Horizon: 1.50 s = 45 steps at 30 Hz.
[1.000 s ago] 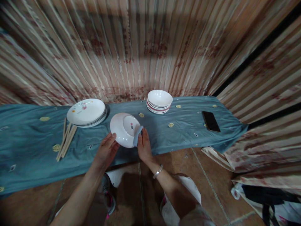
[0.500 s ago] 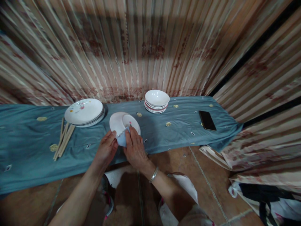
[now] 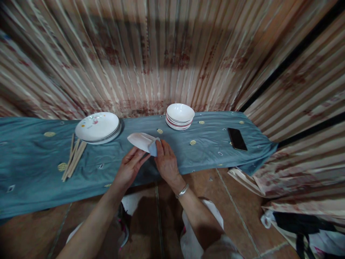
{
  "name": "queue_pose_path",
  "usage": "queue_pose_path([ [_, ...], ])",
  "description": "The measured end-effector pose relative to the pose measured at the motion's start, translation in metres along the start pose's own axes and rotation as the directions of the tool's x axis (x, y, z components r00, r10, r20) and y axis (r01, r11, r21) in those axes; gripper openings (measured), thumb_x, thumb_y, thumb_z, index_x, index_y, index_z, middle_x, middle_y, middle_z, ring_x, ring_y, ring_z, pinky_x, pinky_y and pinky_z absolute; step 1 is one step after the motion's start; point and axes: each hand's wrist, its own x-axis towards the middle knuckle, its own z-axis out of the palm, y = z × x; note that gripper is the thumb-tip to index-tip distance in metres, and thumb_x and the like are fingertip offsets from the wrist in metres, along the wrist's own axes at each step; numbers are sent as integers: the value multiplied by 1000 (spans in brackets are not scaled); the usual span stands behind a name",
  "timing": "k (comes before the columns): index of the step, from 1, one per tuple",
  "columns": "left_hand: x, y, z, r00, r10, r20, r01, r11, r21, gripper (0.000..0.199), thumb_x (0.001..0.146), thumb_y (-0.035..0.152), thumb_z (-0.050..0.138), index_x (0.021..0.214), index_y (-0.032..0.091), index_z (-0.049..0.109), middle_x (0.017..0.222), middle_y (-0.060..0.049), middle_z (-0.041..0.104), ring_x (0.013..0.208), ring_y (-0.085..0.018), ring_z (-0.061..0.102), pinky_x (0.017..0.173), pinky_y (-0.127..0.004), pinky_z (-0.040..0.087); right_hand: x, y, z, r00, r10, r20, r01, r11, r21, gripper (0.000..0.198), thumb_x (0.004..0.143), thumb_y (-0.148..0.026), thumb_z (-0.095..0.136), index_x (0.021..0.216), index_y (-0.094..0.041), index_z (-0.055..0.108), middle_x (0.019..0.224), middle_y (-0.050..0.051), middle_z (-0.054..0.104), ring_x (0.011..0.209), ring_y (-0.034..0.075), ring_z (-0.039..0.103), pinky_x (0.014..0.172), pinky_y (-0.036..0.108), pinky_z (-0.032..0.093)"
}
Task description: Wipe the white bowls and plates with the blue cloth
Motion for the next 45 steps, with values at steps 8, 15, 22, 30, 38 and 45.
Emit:
queue_pose_path([
  [8, 5, 2, -14, 994, 50, -96, -41, 994, 98, 41, 67, 37, 83, 103, 21, 74, 132, -12, 66, 129, -32, 55, 104, -46, 47, 14, 42, -19, 955, 277, -108, -272, 960, 60, 38, 95, -25, 34, 124, -10, 55, 104, 20, 70, 91, 28, 68, 78, 38, 53],
  [15, 12, -8, -33, 956, 134, -259, -89, 980, 176, 41, 71, 24, 79, 111, 24, 70, 145, -8, 56, 140, -24, 44, 115, -37, 34, 10, 59, -18, 895, 445, -33, -442, 894, 75, 33, 96, -37, 34, 92, -17, 60, 69, 9, 67, 65, 22, 63, 57, 28, 40],
  [22, 7, -26, -36, 970, 2, -242, 33, 990, 140, 39, 68, 33, 80, 105, 22, 72, 133, -9, 65, 133, -28, 51, 114, -44, 35, 5, 71, -15, 869, 494, 10, -488, 855, 175, 31, 93, -38, 38, 77, -21, 59, 68, 5, 66, 64, 19, 59, 60, 28, 42],
  [30, -2, -31, -15, 999, -28, -36, 36, 965, 259, 49, 66, 32, 81, 113, 21, 72, 119, -6, 73, 115, -25, 63, 110, -43, 38, 4, 94, -34, 805, 589, 64, -592, 805, 39, 43, 95, -43, 36, 62, -22, 55, 60, 4, 62, 60, 19, 58, 58, 27, 37],
  [38, 5, -60, 9, 987, -155, 45, 149, 980, 131, 50, 63, 30, 83, 111, 19, 73, 130, -11, 68, 122, -27, 60, 110, -44, 39, 6, 125, -57, 749, 662, 11, -631, 719, -291, 47, 100, -41, 38, 80, -13, 71, 82, 19, 74, 76, 26, 70, 64, 29, 40],
  [45, 14, -86, 29, 982, -171, 75, 160, 978, 133, 55, 64, 29, 83, 117, 19, 71, 129, -10, 68, 117, -25, 62, 112, -44, 37, 13, 147, -66, 754, 656, -44, -623, 692, -364, 40, 100, -38, 44, 94, -10, 73, 90, 21, 75, 83, 26, 72, 68, 28, 43],
])
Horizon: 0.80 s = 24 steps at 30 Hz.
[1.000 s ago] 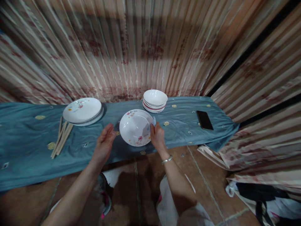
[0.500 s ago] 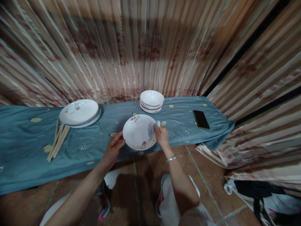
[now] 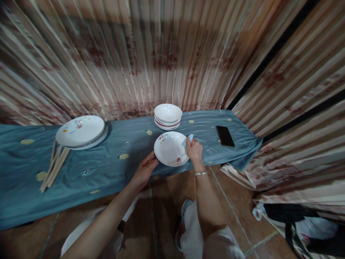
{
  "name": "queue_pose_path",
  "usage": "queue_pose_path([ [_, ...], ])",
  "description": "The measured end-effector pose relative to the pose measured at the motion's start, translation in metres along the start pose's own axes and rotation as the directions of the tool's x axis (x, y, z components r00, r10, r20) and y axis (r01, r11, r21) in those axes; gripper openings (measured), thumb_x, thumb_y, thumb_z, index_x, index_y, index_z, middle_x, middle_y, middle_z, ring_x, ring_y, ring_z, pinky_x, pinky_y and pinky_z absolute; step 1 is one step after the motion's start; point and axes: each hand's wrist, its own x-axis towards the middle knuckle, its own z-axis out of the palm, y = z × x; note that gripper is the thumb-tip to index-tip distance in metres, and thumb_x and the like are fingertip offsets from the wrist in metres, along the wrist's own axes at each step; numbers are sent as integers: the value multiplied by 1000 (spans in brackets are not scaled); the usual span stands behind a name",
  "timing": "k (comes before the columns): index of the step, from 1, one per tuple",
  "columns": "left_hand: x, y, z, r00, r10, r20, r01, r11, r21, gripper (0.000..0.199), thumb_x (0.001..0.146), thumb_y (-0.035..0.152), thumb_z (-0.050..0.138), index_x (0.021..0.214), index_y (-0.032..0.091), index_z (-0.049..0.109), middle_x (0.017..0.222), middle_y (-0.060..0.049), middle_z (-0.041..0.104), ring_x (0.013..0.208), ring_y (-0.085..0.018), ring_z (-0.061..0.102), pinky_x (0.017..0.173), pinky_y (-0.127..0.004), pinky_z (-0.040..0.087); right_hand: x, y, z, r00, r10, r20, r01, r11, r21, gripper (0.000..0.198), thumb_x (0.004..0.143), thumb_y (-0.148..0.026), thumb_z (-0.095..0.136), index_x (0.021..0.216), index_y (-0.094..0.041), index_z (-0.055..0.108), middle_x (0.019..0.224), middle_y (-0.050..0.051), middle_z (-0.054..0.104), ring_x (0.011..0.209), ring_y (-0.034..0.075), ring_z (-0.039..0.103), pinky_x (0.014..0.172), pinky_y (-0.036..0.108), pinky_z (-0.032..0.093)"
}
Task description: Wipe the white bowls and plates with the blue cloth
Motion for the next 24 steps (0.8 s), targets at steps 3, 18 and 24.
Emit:
queue_pose_path([
  [3, 4, -8, 5, 999, -4, 32, 4, 1000, 12, 58, 65, 29, 82, 120, 17, 70, 123, -11, 71, 115, -25, 63, 112, -44, 37, 6, 4, 0, 1000, 11, -11, -11, 1000, -21, 40, 101, -36, 43, 96, -9, 72, 89, 21, 75, 84, 26, 72, 71, 28, 44],
  [18, 5, -16, 13, 998, -43, 41, 41, 998, 52, 66, 64, 32, 82, 127, 16, 66, 130, -15, 66, 125, -32, 57, 111, -46, 38, 15, 12, 4, 1000, -7, 18, 8, 999, -54, 43, 103, -36, 36, 102, -8, 69, 95, 23, 73, 91, 30, 72, 78, 34, 48],
  [24, 5, -18, 14, 998, -51, 44, 48, 997, 61, 64, 64, 29, 82, 125, 17, 67, 133, -14, 65, 124, -31, 58, 111, -46, 39, 16, 16, 6, 999, -13, -40, 13, 1000, 4, 44, 101, -38, 35, 104, -8, 67, 93, 23, 73, 86, 29, 71, 76, 35, 47],
])
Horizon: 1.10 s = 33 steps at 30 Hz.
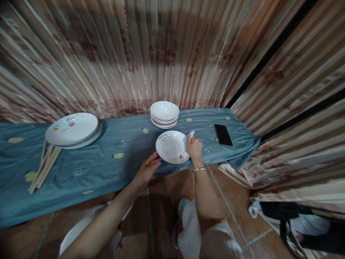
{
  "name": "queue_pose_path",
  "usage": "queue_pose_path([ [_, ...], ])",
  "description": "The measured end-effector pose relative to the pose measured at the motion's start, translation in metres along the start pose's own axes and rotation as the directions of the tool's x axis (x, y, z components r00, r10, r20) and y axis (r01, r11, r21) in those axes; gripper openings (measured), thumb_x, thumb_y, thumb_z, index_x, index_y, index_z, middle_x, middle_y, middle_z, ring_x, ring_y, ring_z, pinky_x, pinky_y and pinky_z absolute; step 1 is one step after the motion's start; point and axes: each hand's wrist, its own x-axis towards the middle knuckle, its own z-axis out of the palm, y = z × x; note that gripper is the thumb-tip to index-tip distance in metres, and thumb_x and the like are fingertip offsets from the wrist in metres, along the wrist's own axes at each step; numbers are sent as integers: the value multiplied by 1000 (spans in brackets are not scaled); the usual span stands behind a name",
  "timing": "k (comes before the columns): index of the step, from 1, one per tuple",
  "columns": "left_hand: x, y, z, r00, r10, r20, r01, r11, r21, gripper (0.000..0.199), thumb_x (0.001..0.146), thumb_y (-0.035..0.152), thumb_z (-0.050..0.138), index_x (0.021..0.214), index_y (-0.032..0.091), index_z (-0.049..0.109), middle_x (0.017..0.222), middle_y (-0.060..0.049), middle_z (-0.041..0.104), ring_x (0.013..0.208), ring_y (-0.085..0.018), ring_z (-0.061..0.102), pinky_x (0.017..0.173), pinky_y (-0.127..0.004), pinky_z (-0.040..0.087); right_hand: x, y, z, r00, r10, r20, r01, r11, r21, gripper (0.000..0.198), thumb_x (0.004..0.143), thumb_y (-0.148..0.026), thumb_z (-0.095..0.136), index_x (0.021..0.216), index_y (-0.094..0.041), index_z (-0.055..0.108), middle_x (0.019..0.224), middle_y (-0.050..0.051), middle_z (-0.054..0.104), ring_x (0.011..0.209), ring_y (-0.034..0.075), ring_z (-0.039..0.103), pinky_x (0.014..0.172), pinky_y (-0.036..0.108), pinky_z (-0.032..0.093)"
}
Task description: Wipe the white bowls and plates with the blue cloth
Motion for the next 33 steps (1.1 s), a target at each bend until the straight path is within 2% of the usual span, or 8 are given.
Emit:
queue_pose_path([
  [5, -1, -2, -2, 999, -2, -40, 3, 1000, 20, 64, 67, 23, 78, 128, 17, 63, 146, -16, 54, 123, -29, 60, 110, -46, 40, 5, 3, -9, 986, 14, -169, 12, 989, 151, 55, 100, -46, 27, 104, -7, 66, 91, 22, 72, 83, 28, 68, 70, 33, 44],
  [9, -4, 3, -8, 994, -18, -108, 22, 999, 34, 61, 71, 18, 74, 130, 16, 60, 149, -19, 49, 123, -29, 61, 110, -46, 40, -2, -7, -19, 963, -29, -268, 105, 956, 274, 60, 99, -53, 25, 104, -10, 66, 91, 20, 72, 83, 28, 67, 70, 33, 43],
  [14, -11, 17, -23, 988, 18, -154, -12, 999, 40, 54, 74, 15, 72, 126, 19, 62, 148, -17, 51, 122, -27, 62, 111, -45, 40, -25, -40, -25, 951, -144, -274, 246, 890, 384, 58, 97, -57, 26, 101, -14, 66, 89, 15, 72, 82, 26, 65, 71, 32, 43],
  [18, -17, 29, -39, 975, 60, -214, -61, 998, 5, 51, 74, 14, 71, 124, 18, 62, 146, -17, 53, 120, -26, 63, 111, -43, 40, -48, -76, -27, 947, -233, -221, 312, 827, 467, 50, 97, -55, 31, 91, -17, 64, 76, 9, 68, 70, 22, 61, 66, 30, 40],
  [22, -21, 42, -58, 951, 90, -296, -114, 991, -65, 48, 73, 13, 72, 120, 20, 63, 144, -13, 55, 121, -25, 62, 110, -42, 41, -78, -112, -23, 927, -360, -108, 347, 708, 616, 43, 96, -53, 37, 87, -19, 61, 73, 6, 66, 69, 20, 59, 66, 29, 41],
  [25, -23, 55, -75, 931, 103, -350, -148, 984, -103, 47, 74, 13, 71, 119, 22, 63, 142, -9, 56, 124, -24, 60, 110, -40, 42, -103, -133, -12, 913, -408, 15, 275, 643, 715, 41, 96, -51, 38, 86, -19, 61, 71, 4, 65, 71, 20, 60, 65, 28, 43],
  [28, -26, 68, -94, 903, 127, -411, -197, 971, -134, 46, 74, 13, 70, 118, 25, 63, 141, -6, 57, 127, -24, 57, 111, -40, 42, -121, -150, 4, 889, -437, 140, 190, 628, 755, 38, 95, -49, 40, 83, -20, 62, 68, 1, 64, 66, 18, 58, 63, 26, 43],
  [33, -33, 92, -122, 834, 180, -521, -302, 940, -160, 46, 74, 13, 71, 117, 25, 63, 144, -9, 53, 133, -26, 51, 112, -42, 39, -129, -188, 27, 841, -481, 246, 115, 604, 788, 27, 92, -35, 46, 91, -19, 68, 83, 3, 71, 78, 19, 64, 70, 26, 48],
])
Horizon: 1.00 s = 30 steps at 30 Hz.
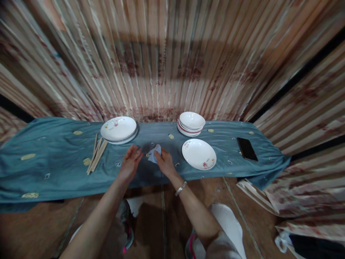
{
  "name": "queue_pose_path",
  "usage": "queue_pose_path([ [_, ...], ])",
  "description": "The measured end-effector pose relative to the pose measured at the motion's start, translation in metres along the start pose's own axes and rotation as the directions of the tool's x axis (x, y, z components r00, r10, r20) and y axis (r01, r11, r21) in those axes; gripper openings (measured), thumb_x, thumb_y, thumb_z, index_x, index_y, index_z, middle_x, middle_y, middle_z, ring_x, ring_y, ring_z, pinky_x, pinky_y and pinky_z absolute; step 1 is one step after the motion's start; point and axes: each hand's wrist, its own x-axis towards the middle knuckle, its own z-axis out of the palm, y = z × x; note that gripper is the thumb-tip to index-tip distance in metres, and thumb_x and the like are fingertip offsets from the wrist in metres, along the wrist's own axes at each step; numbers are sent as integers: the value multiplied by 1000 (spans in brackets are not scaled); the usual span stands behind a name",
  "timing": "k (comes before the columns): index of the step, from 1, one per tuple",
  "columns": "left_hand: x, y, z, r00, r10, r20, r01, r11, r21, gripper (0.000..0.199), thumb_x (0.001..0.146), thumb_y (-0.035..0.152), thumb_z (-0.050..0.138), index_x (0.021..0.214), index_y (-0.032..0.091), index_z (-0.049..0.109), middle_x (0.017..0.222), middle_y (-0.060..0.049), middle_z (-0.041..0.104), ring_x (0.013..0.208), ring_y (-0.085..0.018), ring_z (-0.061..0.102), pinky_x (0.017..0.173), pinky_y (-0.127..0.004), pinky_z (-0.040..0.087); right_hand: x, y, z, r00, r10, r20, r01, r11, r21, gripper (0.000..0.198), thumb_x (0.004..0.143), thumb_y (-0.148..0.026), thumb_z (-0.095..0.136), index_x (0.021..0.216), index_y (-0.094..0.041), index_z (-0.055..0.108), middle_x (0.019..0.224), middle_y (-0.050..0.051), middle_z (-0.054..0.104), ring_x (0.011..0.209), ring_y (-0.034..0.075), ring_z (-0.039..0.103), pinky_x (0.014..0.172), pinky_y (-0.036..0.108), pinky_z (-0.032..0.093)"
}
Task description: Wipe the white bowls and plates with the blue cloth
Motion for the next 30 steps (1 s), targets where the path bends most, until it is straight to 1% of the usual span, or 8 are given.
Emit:
queue_pose_path([
  [2, 5, 12, -7, 999, 14, -33, -14, 1000, -23, 49, 75, 12, 69, 122, 25, 61, 148, -10, 49, 136, -25, 49, 111, -42, 40, 13, -7, 15, 1000, 17, -2, -17, 1000, -5, 25, 87, -23, 49, 103, -20, 68, 93, 3, 74, 87, 20, 66, 76, 26, 50],
  [4, 10, 24, -12, 997, 18, -79, -22, 999, -42, 53, 77, 10, 67, 127, 26, 58, 153, -10, 43, 138, -25, 46, 111, -41, 40, 29, -17, 30, 1000, 7, 14, -7, 1000, -5, 43, 83, -12, 48, 121, -23, 63, 110, 1, 73, 96, 17, 67, 83, 24, 51],
  [6, 16, 36, -17, 993, 25, -118, -31, 998, -52, 57, 79, 9, 64, 131, 28, 54, 158, -8, 36, 142, -24, 40, 114, -40, 37, 45, -27, 43, 997, 40, 62, -36, 998, -56, 49, 82, -7, 45, 125, -24, 62, 112, 0, 74, 93, 14, 68, 82, 22, 51],
  [10, 26, 54, -28, 990, 92, -109, -96, 995, -40, 61, 80, 8, 62, 134, 33, 52, 160, -1, 35, 147, -20, 31, 118, -40, 30, 79, -41, 64, 990, 100, 100, -82, 982, -170, 31, 88, -15, 45, 101, -21, 73, 92, 0, 76, 76, 12, 66, 69, 19, 49],
  [14, 36, 65, -37, 986, 141, -89, -144, 989, -39, 62, 76, 8, 65, 132, 33, 55, 158, -1, 38, 147, -21, 32, 117, -41, 30, 109, -45, 77, 987, 144, 67, -120, 954, -276, 26, 91, -29, 51, 83, -18, 73, 85, 3, 74, 79, 16, 66, 67, 21, 45],
  [18, 44, 68, -43, 985, 143, -97, -148, 988, -45, 65, 74, 11, 68, 133, 33, 53, 161, -2, 32, 149, -24, 28, 116, -40, 31, 131, -49, 85, 985, 170, 37, -144, 918, -370, 30, 87, -45, 61, 82, -18, 74, 90, 8, 75, 93, 23, 67, 74, 25, 46],
  [22, 49, 68, -46, 986, 140, -89, -144, 989, -39, 61, 73, 13, 68, 129, 33, 55, 161, -1, 31, 148, -25, 30, 115, -41, 33, 147, -52, 92, 980, 188, 67, -142, 891, -432, 34, 83, -49, 66, 80, -17, 77, 90, 11, 76, 97, 27, 70, 76, 27, 48],
  [30, 50, 69, -45, 985, 116, -124, -123, 991, -47, 58, 76, 12, 61, 131, 28, 51, 157, -5, 38, 144, -22, 37, 114, -41, 34, 161, -54, 98, 964, 241, 113, -152, 848, -507, 25, 78, -35, 66, 84, -15, 79, 95, 13, 77, 95, 28, 71, 74, 28, 51],
])
